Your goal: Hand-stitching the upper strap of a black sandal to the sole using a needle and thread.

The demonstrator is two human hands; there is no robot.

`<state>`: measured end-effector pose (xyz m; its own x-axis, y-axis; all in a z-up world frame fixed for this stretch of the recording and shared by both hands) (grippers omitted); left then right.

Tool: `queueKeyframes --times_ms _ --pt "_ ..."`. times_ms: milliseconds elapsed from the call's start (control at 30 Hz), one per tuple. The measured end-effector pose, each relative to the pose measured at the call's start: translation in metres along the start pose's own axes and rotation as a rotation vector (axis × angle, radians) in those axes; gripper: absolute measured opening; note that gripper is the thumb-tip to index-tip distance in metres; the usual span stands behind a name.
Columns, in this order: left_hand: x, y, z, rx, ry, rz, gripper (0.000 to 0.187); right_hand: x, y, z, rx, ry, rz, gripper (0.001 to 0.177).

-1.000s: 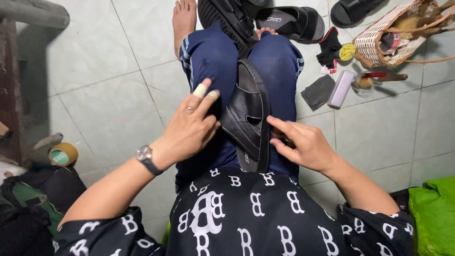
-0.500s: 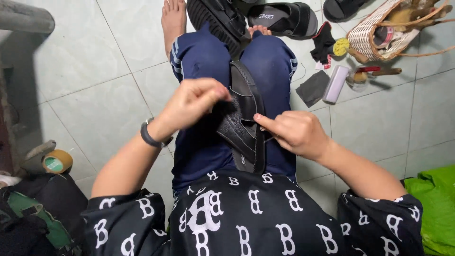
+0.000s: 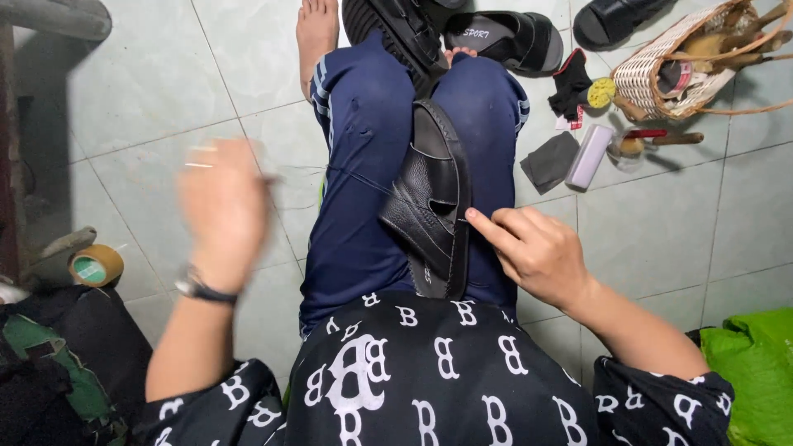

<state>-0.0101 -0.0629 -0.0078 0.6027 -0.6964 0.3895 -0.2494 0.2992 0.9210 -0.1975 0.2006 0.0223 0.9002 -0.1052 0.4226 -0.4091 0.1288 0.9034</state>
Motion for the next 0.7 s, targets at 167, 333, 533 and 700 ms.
queueKeyframes --times_ms 167,333,533,700 --pt "-0.11 0.086 -0.024 -0.297 -0.621 -1.134 0.038 -0.002 -0.001 -0.002 -0.007 0.056 -0.087 0.036" --pt "-0.132 0.063 -0.013 -0.289 -0.682 -1.244 0.044 -0.001 0.004 0.002 0.023 0.076 -0.227 0.037" --pt "-0.142 0.052 -0.011 -0.258 -0.675 -1.293 0.046 0.004 0.001 0.001 0.108 0.149 -0.412 0.034" --pt "-0.14 0.049 -0.005 -0.273 -0.683 -1.388 0.048 -0.001 -0.014 -0.005 -0.001 0.187 -0.307 0.035"
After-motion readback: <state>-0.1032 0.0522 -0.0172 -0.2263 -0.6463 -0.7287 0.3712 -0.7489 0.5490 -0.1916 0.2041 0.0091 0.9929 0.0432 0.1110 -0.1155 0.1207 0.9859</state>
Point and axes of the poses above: each hand's wrist, its own z-axis towards the middle knuckle, its own y-axis out of the back of the hand, x = y × z, the point moved 5 cm from there along z, towards the middle knuckle, and after that the axes turned 4 degrees about z, right-handed, at the moved point
